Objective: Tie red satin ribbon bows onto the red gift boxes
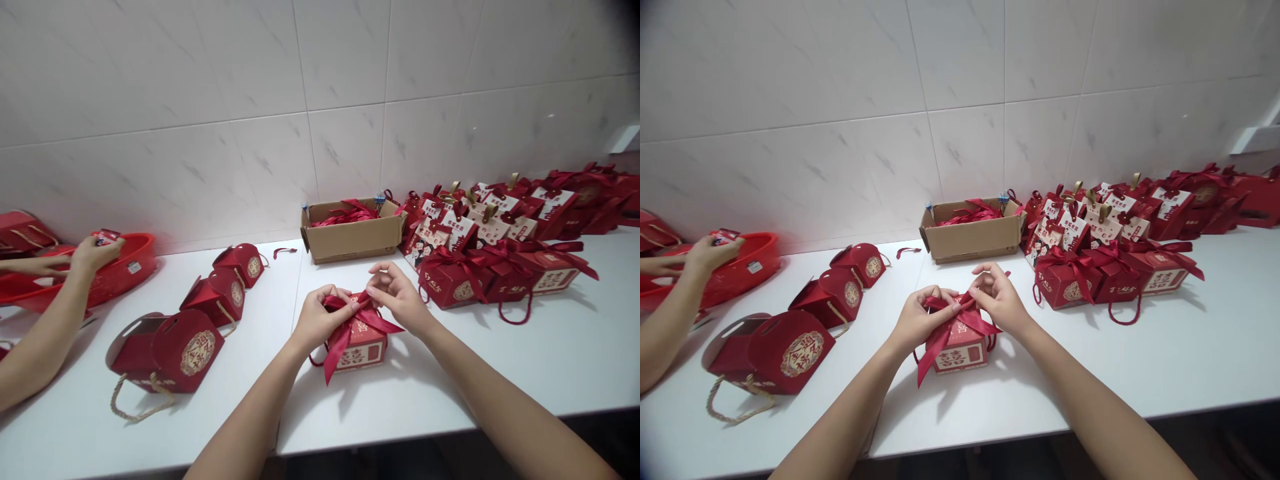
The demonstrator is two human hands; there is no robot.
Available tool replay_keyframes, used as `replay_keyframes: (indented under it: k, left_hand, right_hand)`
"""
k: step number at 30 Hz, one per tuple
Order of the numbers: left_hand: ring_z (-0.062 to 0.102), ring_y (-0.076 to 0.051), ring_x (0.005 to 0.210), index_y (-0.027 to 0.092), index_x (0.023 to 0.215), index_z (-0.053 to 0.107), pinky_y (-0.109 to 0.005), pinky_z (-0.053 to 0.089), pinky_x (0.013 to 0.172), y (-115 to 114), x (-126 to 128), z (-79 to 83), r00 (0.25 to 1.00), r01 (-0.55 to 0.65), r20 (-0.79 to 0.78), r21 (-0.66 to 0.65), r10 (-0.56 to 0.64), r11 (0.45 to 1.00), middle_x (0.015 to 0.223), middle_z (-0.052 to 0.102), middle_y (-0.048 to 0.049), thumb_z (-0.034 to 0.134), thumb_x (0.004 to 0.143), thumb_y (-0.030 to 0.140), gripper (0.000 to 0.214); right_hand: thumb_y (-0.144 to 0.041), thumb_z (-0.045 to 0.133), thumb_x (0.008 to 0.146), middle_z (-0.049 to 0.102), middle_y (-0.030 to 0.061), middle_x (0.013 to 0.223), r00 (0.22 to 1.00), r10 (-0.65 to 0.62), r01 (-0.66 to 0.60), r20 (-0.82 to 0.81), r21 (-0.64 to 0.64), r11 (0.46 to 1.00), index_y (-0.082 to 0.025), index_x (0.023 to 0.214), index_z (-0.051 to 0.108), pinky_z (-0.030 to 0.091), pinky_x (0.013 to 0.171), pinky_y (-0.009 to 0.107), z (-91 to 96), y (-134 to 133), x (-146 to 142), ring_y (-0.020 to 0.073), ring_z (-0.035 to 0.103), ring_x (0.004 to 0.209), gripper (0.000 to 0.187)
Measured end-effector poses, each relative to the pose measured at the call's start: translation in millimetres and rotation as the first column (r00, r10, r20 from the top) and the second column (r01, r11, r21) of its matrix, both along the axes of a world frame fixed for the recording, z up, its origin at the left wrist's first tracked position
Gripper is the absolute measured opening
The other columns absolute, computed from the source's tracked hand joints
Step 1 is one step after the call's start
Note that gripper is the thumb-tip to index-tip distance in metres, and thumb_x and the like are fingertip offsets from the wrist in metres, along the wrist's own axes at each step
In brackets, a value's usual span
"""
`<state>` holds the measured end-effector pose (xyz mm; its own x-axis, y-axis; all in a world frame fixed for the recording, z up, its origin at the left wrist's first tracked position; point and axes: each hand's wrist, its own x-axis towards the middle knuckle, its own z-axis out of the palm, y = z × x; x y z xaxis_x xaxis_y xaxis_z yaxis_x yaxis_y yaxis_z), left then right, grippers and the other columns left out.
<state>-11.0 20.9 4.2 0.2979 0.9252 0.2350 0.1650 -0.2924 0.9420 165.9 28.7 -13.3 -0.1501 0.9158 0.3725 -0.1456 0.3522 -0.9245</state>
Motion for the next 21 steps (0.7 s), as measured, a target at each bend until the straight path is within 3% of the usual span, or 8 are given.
replay_keyframes:
  k: [6,16,21]
  left_hand:
    - [0.065,-0.019,0.086,0.014,0.069,0.055,-0.030,0.050,0.076,2.5,-1.7,-4.8,1.000,0.012,-0.016,-0.066,-0.013,0.998,0.101,0.067,-0.0108,0.070,0.069,0.033,0.024]
    - [0.065,-0.021,0.084,0.014,0.070,0.053,-0.030,0.051,0.070,5.0,-2.9,-8.8,1.000,0.004,0.024,-0.052,-0.003,0.999,0.100,0.067,-0.0130,0.070,0.068,0.031,0.025]
    - [0.063,-0.018,0.083,0.015,0.067,0.051,-0.029,0.049,0.073,3.1,-2.2,-6.9,0.997,-0.072,-0.034,0.003,0.072,0.997,0.094,0.068,-0.0101,0.068,0.067,0.026,0.021]
  right_hand:
    - [-0.021,0.068,0.065,0.055,-0.0088,0.059,0.992,0.023,-0.041,-0.122,-0.148,0.988,-0.023,0.092,0.040,0.034,0.050,0.022,1.8,10.6,12.1,0.0083,0.046,0.048,0.039]
    - [-0.018,0.068,0.064,0.055,-0.0097,0.054,0.989,-0.050,0.026,-0.141,-0.167,0.986,-0.024,0.094,0.036,0.033,0.050,0.022,0.3,10.9,11.8,0.0098,0.048,0.050,0.044]
    - [-0.024,0.073,0.062,0.056,-0.0084,0.058,0.988,-0.074,0.049,-0.134,-0.185,0.982,-0.023,0.090,0.035,0.034,0.051,0.024,0.3,10.7,9.8,0.0092,0.048,0.049,0.047]
